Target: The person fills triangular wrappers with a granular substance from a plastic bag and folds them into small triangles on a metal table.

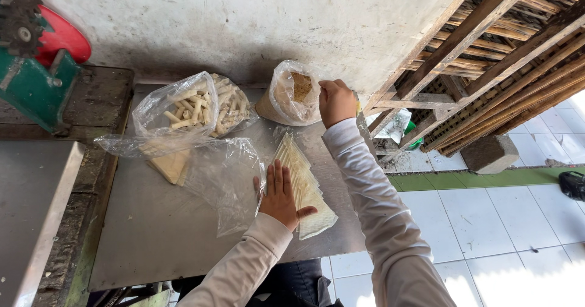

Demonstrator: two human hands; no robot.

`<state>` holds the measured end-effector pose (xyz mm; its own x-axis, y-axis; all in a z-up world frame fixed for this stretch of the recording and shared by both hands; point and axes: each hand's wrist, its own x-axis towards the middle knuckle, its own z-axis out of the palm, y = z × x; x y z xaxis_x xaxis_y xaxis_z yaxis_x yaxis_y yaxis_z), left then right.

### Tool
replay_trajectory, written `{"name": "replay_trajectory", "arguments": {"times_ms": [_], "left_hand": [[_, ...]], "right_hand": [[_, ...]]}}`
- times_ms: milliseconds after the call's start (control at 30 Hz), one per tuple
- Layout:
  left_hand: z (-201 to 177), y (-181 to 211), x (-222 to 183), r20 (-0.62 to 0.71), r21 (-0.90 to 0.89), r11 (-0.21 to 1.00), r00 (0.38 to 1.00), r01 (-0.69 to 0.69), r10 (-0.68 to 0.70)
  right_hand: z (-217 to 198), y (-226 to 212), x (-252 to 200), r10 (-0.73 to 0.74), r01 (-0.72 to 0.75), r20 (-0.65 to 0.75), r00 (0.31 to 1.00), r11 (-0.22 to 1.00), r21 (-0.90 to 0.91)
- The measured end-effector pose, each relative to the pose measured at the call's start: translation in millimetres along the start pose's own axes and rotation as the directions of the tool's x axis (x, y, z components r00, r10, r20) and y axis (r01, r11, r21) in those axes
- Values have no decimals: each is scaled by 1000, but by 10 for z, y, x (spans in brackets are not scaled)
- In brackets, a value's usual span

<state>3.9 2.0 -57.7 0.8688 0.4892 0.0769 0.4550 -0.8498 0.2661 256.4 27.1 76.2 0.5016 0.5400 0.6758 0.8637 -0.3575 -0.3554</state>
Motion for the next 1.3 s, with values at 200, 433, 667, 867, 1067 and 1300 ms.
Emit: {"name": "replay_trajectory", "arguments": {"times_ms": [200,433,667,867,1067,1300], "left_hand": [[-256,38,-90,-305,-35,998,952,-44,32],[-525,168,-623,-141,-316,943,988,-108,66],[-514,229,-811,-154,-299,947,985,-116,72],[-478,270,-877,-155,-324,940,986,-109,61],[-492,292,-936,-190,-362,927,981,-96,27],[-470,292,-1007,-253,-359,929,967,-89,-5]], "right_hand": [[100,149,-27,158,-179,119,980,966,188],[51,288,-5,418,-509,294,859,755,414],[-144,301,-44,478,-539,268,836,627,563],[-521,292,-104,553,-628,344,759,481,612],[-1158,401,-438,439,-587,404,802,460,666],[-1665,684,-1452,428,-744,617,660,485,460]]}}
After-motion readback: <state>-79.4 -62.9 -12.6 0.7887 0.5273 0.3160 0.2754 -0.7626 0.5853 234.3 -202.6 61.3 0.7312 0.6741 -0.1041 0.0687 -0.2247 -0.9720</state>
